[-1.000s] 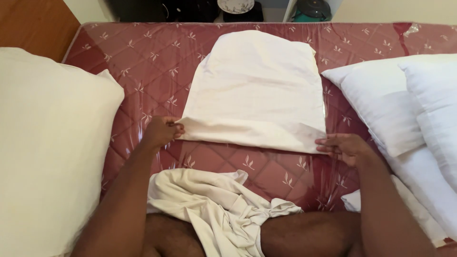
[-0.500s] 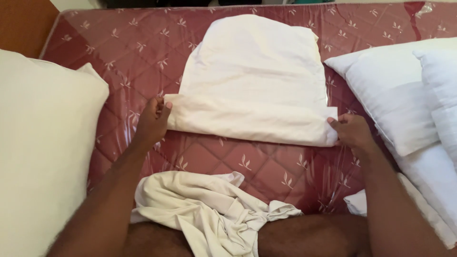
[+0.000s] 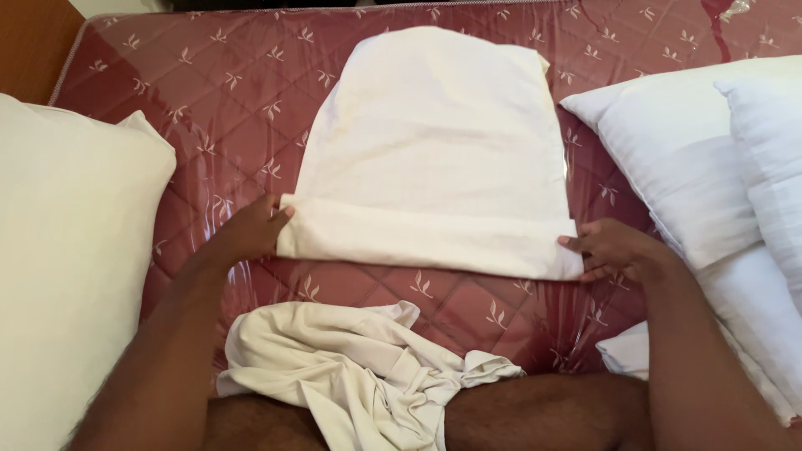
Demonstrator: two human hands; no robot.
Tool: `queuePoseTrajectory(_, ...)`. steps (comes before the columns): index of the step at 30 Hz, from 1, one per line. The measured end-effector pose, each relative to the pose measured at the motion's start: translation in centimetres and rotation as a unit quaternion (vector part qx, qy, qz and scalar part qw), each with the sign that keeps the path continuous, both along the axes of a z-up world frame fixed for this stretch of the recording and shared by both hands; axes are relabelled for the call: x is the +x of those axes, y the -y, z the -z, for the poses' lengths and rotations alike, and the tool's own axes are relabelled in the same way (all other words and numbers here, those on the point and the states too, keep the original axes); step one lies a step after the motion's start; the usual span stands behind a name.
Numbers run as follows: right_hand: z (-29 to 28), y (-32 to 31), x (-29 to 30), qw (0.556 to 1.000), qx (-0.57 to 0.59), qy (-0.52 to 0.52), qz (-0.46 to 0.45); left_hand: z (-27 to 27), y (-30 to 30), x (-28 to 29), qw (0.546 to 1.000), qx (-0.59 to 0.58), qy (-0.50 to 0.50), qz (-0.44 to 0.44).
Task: The person unfolds a white bed sheet on a bed, smooths it out, and then folds it into a compact rectangular shape. The person then places the folded sheet on top of a stack of other folded sheets.
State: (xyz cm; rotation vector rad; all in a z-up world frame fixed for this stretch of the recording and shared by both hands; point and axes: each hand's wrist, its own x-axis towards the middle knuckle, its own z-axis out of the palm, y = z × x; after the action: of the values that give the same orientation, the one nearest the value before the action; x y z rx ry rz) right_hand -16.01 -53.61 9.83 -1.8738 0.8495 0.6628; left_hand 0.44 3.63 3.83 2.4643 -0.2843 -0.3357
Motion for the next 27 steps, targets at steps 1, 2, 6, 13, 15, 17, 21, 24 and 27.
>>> queuePoseTrajectory(1, -0.1, 0.1, -0.1, 1.000, 0.000, 0.001, 0.001, 0.2, -0.3, 0.1, 1.000, 0.000, 0.001, 0.001)
queuePoseTrajectory(2, -0.1, 0.2, -0.2, 1.000, 0.015, -0.012, -0.011, 0.4, -0.6, 0.2, 0.999, 0.001, -0.032, 0.037)
queuePoseTrajectory(6, -0.6, 0.5, -0.4, 0.998, 0.049, -0.009, -0.037, -1.8, -0.7, -0.8, 0.994, 0.052, -0.082, 0.045)
queuePoseTrajectory(13, -0.3, 0.6, 0.4, 0.995, 0.006, 0.095, -0.010, -0.9, 0.2, 0.7, 0.997, 0.020, 0.076, 0.026)
queuePoseTrajectory(15, 1.6, 0.8, 0.9, 0.989, -0.054, 0.136, 0.025, -1.4, 1.4, 0.4, 0.981, -0.121, 0.149, -0.017)
queuePoseTrajectory(17, 2.0, 0.9, 1.0, 0.988, -0.076, 0.132, 0.030, -1.7, 1.4, 0.4, 0.992, -0.098, 0.060, -0.047)
queuePoseTrajectory(21, 4.8, 3.2, 1.4, 0.992, -0.083, 0.097, 0.024, -2.5, 1.2, 0.1, 0.983, -0.046, -0.146, -0.101)
queuePoseTrajectory(24, 5.2, 3.7, 1.3, 0.994, -0.056, 0.095, 0.016, 0.8, 0.0, 1.4, 0.994, -0.033, -0.096, -0.050)
queuePoseTrajectory(27, 4.2, 2.5, 1.5, 0.987, -0.043, 0.148, 0.035, 1.8, -0.3, 1.8, 0.998, -0.064, -0.028, -0.004)
